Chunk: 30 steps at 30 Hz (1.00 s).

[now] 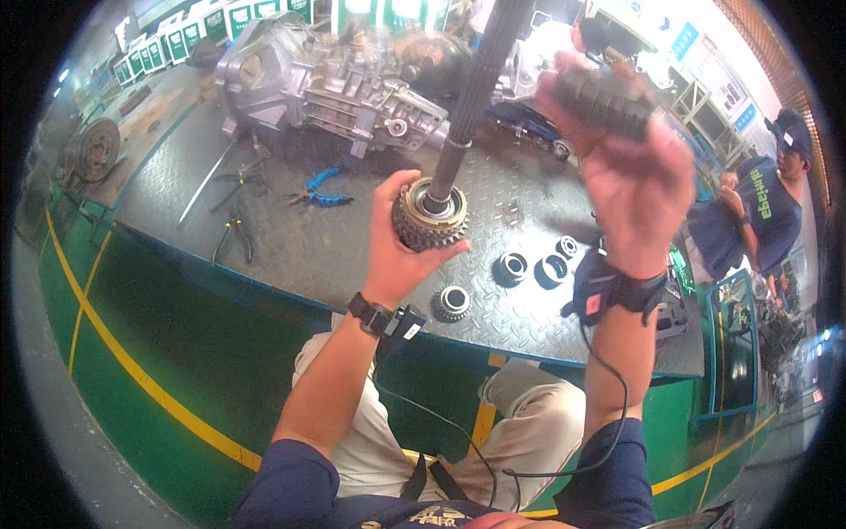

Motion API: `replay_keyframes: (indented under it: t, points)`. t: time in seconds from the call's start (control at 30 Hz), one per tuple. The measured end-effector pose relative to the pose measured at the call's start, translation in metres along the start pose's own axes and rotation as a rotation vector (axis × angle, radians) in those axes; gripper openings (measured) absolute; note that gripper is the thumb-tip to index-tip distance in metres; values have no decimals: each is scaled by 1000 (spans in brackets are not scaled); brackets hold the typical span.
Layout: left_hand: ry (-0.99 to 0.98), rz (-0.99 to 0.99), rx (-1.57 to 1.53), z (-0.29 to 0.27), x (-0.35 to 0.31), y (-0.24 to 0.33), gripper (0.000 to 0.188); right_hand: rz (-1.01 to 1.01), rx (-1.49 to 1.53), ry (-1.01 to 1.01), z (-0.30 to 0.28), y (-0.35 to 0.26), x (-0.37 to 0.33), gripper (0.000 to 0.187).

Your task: The person slides several gears and collars onto a metal shaft by hand while holding the assembly over a workbench.

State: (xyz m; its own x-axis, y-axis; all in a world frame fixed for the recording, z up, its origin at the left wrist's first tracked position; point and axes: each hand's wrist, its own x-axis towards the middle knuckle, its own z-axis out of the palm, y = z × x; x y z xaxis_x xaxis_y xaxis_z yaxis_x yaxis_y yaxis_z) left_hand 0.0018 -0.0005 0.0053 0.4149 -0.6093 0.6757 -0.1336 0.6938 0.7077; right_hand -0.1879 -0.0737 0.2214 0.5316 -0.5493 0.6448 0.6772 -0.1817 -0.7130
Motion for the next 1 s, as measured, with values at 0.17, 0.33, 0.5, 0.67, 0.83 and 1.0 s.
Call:
replay_keyframes:
  t: [0.17,0.33,0.5,0.67,0.83,1.0]
  points:
    - [-37,40,124,-3,4,4,107,-364,-164,-126,37,-29,62,55]
    - [-4,41,164,-4,8,11,110,-259,-189,-270,62,11,84,45]
    - [-1,-93,-124,1,9,13,110,-11,-553,-118,38,44,34,59]
    - [64,-111,-254,7,5,15,98,120,-483,-206,18,87,-9,70]
    - [55,-32,-158,4,5,9,95,187,-443,-167,13,107,-38,74]
    - [51,-26,-110,6,4,1,96,200,-409,-169,7,110,-40,74]
